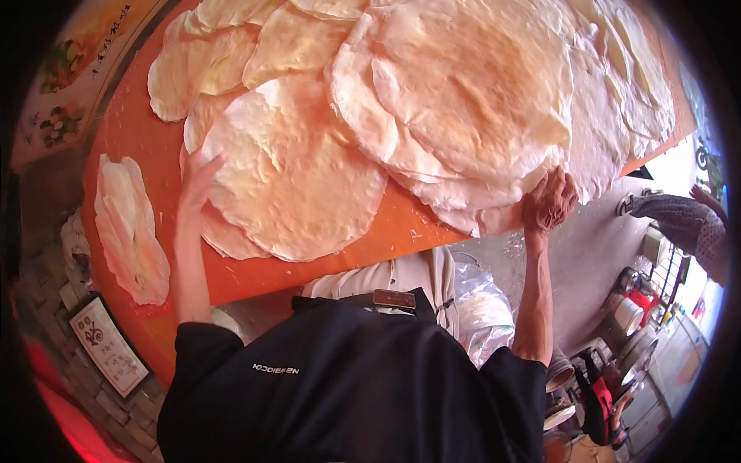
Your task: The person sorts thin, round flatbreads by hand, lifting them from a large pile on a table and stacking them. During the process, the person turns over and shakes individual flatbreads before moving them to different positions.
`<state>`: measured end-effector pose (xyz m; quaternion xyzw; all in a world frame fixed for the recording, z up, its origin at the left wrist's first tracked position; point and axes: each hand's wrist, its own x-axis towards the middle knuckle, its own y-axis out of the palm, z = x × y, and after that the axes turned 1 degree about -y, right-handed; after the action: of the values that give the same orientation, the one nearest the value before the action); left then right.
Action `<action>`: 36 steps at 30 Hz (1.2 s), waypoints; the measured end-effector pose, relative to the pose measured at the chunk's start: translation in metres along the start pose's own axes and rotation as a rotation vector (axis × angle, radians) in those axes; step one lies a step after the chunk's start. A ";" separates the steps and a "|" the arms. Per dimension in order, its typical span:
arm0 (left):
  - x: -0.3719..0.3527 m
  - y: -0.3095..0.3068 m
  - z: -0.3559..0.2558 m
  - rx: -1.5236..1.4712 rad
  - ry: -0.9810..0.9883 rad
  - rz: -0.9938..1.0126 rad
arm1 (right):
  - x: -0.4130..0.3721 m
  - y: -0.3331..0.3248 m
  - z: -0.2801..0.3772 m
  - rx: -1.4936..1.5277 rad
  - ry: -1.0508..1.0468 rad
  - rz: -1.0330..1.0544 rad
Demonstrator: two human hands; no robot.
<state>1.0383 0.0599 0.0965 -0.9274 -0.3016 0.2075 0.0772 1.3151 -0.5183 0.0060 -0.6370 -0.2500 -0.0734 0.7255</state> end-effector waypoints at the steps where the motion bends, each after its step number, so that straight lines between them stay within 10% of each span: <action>1: 0.007 -0.025 -0.002 0.023 0.004 0.039 | 0.002 0.001 0.001 -0.005 0.008 0.000; 10: -0.002 0.022 -0.287 0.646 0.739 -0.303 | 0.001 0.002 0.000 -0.008 0.037 0.010; 14: -0.006 0.112 -0.298 0.808 0.873 -0.133 | 0.000 0.007 -0.005 0.020 0.025 -0.006; 17: 0.036 0.197 -0.223 0.818 1.399 0.053 | -0.001 0.007 -0.005 0.021 0.026 -0.008; 21: -0.009 0.262 -0.101 0.684 1.186 0.550 | 0.001 0.004 -0.001 0.012 0.008 -0.004; 29: 0.070 0.069 0.017 1.072 0.642 -0.279 | -0.003 0.015 -0.010 -0.015 -0.028 -0.001; 36: 0.100 0.023 0.007 0.619 0.073 0.220 | 0.002 0.005 -0.001 0.038 0.088 -0.037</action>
<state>1.1209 0.1006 0.0505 -0.8938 -0.1191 0.2629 0.3432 1.3195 -0.5179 0.0025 -0.6145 -0.2308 -0.1099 0.7464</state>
